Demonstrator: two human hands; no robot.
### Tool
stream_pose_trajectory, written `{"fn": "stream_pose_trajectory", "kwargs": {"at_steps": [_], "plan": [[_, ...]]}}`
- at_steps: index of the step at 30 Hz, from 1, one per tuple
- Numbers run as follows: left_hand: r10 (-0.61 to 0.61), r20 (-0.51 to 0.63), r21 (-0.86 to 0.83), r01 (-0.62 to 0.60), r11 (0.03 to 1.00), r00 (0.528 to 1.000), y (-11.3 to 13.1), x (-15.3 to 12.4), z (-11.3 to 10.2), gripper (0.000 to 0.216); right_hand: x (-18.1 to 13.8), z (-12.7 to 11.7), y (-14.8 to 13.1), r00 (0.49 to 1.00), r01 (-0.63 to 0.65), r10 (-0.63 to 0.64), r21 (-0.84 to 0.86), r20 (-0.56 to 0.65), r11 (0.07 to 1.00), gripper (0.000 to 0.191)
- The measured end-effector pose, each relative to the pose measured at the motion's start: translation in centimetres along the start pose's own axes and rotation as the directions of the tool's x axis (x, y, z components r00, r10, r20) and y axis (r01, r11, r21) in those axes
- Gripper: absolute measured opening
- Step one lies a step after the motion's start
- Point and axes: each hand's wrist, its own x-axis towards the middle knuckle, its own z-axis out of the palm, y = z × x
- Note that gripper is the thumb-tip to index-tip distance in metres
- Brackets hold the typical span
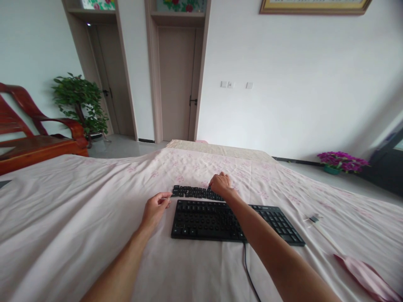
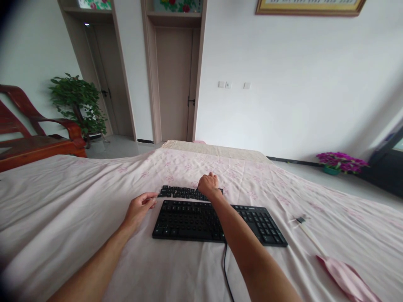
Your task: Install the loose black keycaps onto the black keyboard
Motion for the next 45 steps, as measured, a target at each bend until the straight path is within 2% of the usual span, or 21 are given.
{"fn": "stream_pose_trajectory", "kwargs": {"at_steps": [11, 19, 38, 45], "plan": [[-0.011, 0.006, -0.009, 0.011, 1.000, 1.000, 0.6, -0.1, 0.1, 0.037, 1.7, 0.3, -0.7, 0.998, 0.032, -0.025, -0.097, 0.064, 0.995, 0.020], [0.008, 0.000, 0.000, -0.008, 1.000, 1.000, 0.1, 0.0, 0.0, 0.039, 1.3, 0.3, -0.9, 0.993, 0.100, -0.091, -0.132, 0.073, 0.986, 0.022], [0.015, 0.013, -0.004, -0.015, 1.000, 1.000, 0.1, 0.1, 0.0, 0.039, 0.9, 0.2, -1.4, 0.973, 0.230, -0.225, -0.190, 0.049, 0.955, 0.021], [0.010, 0.010, 0.006, -0.010, 1.000, 1.000, 0.1, 0.0, 0.0, 0.038, -0.8, -1.7, -0.8, 0.976, 0.210, -0.214, -0.089, -0.043, 0.974, 0.021]]}}
